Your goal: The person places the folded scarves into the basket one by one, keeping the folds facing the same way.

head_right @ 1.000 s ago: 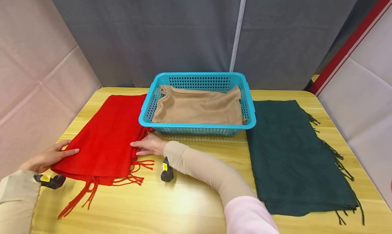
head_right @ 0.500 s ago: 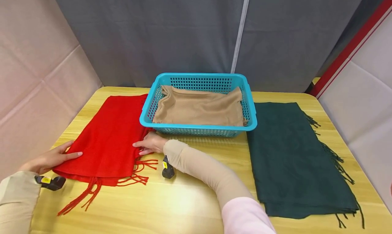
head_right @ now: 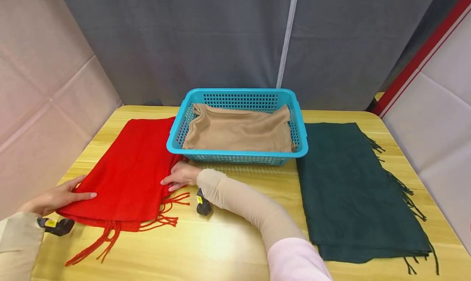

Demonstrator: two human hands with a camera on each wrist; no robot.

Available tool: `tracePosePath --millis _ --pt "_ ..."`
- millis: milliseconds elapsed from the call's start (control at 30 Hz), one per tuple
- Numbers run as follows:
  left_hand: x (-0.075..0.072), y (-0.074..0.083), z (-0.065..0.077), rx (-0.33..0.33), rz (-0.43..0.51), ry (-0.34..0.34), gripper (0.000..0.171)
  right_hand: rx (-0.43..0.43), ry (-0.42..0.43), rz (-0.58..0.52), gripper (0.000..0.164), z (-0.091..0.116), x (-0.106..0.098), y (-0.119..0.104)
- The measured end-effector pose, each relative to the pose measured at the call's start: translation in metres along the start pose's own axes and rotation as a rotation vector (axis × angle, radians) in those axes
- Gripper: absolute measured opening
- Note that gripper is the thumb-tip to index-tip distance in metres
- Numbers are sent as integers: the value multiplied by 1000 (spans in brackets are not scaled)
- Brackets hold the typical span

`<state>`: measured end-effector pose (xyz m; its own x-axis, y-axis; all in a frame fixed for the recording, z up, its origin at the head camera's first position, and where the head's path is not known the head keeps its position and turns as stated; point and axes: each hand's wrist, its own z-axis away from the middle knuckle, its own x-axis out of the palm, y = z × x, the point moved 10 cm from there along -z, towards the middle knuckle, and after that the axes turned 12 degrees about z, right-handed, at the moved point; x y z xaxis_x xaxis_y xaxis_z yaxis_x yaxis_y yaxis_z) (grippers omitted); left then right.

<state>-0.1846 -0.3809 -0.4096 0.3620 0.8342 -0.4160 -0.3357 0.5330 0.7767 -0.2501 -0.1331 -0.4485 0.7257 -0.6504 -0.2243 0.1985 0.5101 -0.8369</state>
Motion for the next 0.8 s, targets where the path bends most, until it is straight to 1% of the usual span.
tracePosePath --millis 200,367,500,800 --pt "4 -1 5 -9 -18 -15 81 4 -57 0 30 6 10 2" --pt "8 -2 7 -1 31 -78 75 -18 -77 12 32 11 16 1" --pt "11 -7 11 -12 56 -124 75 -31 -87 12 33 15 23 2" --pt "11 -18 20 -50 33 -138 75 -42 -113 31 30 27 40 5"
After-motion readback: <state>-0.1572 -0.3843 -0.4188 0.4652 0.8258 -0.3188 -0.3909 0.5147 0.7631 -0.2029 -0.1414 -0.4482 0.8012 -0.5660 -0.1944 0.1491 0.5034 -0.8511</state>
